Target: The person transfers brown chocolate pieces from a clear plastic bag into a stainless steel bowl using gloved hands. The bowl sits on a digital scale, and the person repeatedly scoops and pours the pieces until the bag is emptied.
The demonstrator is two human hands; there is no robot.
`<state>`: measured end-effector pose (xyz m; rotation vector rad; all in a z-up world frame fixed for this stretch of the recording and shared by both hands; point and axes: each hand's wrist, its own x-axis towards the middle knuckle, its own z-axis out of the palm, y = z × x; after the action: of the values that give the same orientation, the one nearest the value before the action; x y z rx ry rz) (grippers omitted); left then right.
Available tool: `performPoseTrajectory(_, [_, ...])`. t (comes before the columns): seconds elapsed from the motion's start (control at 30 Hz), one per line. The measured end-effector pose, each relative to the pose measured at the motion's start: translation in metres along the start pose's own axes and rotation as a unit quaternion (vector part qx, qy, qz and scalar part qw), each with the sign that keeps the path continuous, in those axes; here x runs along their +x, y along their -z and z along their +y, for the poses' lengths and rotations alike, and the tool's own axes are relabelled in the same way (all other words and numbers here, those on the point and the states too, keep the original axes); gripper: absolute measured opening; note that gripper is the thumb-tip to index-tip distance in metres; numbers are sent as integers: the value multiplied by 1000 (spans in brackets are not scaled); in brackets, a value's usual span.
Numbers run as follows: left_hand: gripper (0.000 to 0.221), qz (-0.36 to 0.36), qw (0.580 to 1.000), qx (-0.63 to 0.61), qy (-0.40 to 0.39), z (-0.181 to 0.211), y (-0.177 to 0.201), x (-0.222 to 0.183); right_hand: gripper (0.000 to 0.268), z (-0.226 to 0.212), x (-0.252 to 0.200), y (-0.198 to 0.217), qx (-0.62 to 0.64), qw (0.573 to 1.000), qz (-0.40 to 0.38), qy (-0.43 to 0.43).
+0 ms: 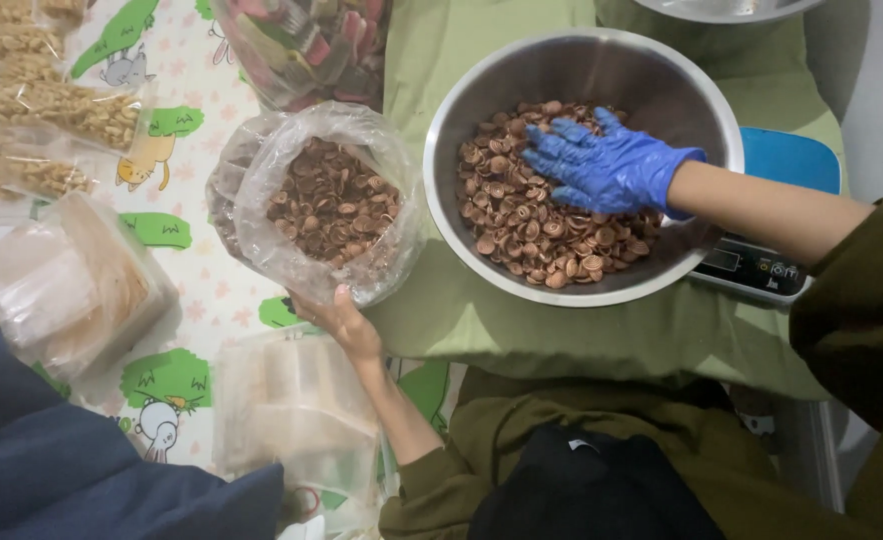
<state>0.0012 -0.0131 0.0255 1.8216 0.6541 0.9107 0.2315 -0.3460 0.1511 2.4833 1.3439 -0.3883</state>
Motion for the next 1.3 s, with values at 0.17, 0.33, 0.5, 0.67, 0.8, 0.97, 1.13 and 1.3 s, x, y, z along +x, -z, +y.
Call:
performPoseTrajectory(0.17, [77,4,1000,3,-6,-11,-1,0,57,22,26,10,57,998,-9,-25])
performPoseTrajectory(0.33, [78,18,1000,-6,-9,-12,0,0,49,-35,21,106,166,974,146,54])
performPoseTrajectory(0.5, [77,16,998,40,-44,-32,0,2,30,-118,84,116,217,913,261,227])
performPoseTrajectory(0.67, [78,13,999,18,-30,-42,0,2,25,-167,195,80,190,873,364,262])
performPoseTrajectory(0.8, [80,-4,1000,11,-7,-47,-1,4,36,-193,249,81,231,885,301,270])
performPoseTrajectory(0.97, [80,-11,1000,15,6,-38,2,3,44,-222,295,53,203,892,293,278])
performPoseTrajectory(1.13, [80,-7,1000,-3,13,-48,-1,0,50,-190,243,78,142,904,270,299])
performPoseTrajectory(1.3, [81,-3,1000,5,-15,-47,-2,-1,37,-158,228,89,216,939,173,204])
